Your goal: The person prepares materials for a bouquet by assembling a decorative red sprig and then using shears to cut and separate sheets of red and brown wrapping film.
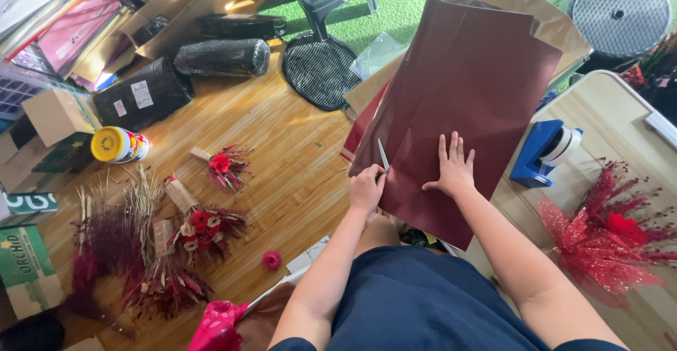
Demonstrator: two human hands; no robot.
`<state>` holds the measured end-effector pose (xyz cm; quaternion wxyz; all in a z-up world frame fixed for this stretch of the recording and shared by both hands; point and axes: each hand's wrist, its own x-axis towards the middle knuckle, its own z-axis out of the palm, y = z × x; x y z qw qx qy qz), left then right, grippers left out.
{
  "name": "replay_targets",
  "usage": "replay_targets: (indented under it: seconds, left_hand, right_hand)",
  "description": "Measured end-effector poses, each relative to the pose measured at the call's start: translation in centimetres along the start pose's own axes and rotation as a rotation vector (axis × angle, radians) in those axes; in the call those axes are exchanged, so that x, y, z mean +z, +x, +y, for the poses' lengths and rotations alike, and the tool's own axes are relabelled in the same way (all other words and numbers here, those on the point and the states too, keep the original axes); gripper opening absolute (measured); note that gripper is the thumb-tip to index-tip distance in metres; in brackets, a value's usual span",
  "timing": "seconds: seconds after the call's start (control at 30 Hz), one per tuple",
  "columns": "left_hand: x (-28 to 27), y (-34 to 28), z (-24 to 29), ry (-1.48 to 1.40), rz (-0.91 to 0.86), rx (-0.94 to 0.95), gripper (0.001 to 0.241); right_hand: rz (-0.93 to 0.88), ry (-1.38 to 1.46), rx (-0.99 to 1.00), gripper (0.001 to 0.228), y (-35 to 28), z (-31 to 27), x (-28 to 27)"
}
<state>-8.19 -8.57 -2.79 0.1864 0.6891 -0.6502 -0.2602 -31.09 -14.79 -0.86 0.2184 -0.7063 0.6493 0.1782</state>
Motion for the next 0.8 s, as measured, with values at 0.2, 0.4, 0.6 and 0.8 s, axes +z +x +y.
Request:
replay_targets:
  seconds: [0.2, 0.4, 0.6, 0.8]
  left_hand:
    - [-0.7, -0.8, -0.8, -0.003, 0.028, -0.02, 0.011]
    - [-1.1, 0.6, -0.7, 0.041, 0.036, 0.024, 0.011]
    - [-0.5, 3.4, 1.3, 0.021, 0.107, 0.086, 0.014]
    - [-0.1, 4.8, 1.8, 0.029, 0.114, 0.109, 0.014]
  right_hand:
    - [-0.006, 0.006, -0.011, 0.157, -0.2, 0.2, 0.4]
    - [0.001, 0.041, -0.016, 0.155, -0.3, 0.3, 0.2]
    - [0.022, 0.076, -0.015, 0.158, -0.4, 0.4, 0.3]
    - [0.042, 0.1, -0.012, 0.16, 0.1, 0.7, 0.7]
